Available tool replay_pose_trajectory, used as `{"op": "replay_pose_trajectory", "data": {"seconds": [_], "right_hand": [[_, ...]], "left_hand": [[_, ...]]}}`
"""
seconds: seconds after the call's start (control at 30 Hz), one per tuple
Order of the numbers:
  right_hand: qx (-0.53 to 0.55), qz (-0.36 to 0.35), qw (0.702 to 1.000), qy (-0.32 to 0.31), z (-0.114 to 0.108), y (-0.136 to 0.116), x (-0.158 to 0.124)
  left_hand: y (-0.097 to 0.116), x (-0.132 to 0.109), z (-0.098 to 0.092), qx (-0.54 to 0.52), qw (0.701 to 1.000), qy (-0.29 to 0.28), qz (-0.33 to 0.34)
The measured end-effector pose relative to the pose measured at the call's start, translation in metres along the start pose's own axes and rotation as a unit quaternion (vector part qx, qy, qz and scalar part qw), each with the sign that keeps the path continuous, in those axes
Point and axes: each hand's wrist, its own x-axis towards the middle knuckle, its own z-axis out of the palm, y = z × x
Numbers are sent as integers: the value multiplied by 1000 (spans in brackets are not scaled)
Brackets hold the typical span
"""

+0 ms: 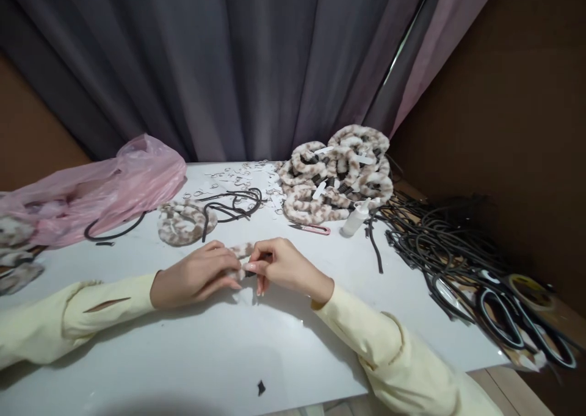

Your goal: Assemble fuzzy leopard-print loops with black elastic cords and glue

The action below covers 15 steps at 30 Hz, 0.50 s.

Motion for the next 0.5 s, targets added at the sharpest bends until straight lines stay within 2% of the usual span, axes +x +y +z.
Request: {"op": "replay_pose_trajectory", "data": {"seconds": [0.03, 0.1, 0.17, 0.27, 0.33, 0.4, 0.5], "right_hand": [[-37, -28, 998, 30, 2, 1, -1], [-128, -107, 981, 99, 6, 3, -2], [-214, -211, 939, 166, 9, 5, -4], [-282, -340, 869, 224, 13, 8, -7], [-300, -378, 843, 236, 15, 10, -8], [-316, -394, 826, 249, 17, 12, -9], [-332, -405, 810, 264, 20, 16, -8]], "left_hand": [[4, -1, 1, -48, 995, 8, -89], [10, 0, 0, -160, 960, -2, -231], [11, 6, -5, -287, 909, -27, -302], [6, 14, -12, -438, 837, -58, -322], [2, 16, -14, -485, 811, -64, -321], [1, 15, -15, -496, 806, -62, -318], [5, 12, -15, -481, 814, -48, -320]]}}
